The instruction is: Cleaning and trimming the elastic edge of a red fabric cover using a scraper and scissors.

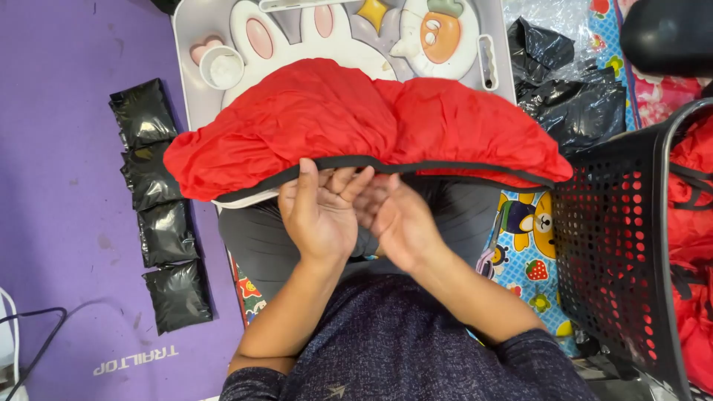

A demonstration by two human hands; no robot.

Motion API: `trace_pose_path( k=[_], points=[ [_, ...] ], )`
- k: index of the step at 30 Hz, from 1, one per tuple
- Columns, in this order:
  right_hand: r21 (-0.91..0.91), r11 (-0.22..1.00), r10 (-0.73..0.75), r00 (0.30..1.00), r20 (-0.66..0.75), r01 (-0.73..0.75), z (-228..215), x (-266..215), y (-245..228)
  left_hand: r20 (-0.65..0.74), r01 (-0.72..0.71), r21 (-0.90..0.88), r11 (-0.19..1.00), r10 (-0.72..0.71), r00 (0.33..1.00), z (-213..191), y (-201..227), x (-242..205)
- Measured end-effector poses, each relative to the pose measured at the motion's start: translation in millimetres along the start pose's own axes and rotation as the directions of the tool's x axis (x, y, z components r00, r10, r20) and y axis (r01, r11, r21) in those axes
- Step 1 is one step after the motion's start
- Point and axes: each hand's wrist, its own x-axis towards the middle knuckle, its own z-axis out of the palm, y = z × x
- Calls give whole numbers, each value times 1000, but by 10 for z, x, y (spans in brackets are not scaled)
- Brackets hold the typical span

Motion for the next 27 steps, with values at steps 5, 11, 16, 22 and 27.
trace_pose_path(
  k=[5,11,16,22,27],
  points=[
    [47,982,-185,981,49,183,438,-58,-67,31,51,-4,999,-51,998,155,-11,-166],
    [-48,939,-338,940,57,340,352,-2,-388,48,45,130,991,-52,997,216,80,-151],
    [-67,899,-437,897,-70,433,101,110,-599,39,68,187,980,-76,996,227,192,-152],
    [-104,864,-502,855,-128,492,-27,64,-794,4,79,269,960,-83,997,172,342,-103],
    [-93,849,-529,840,-125,521,-129,71,-876,41,53,297,953,-69,997,188,391,-93]
  ],
)
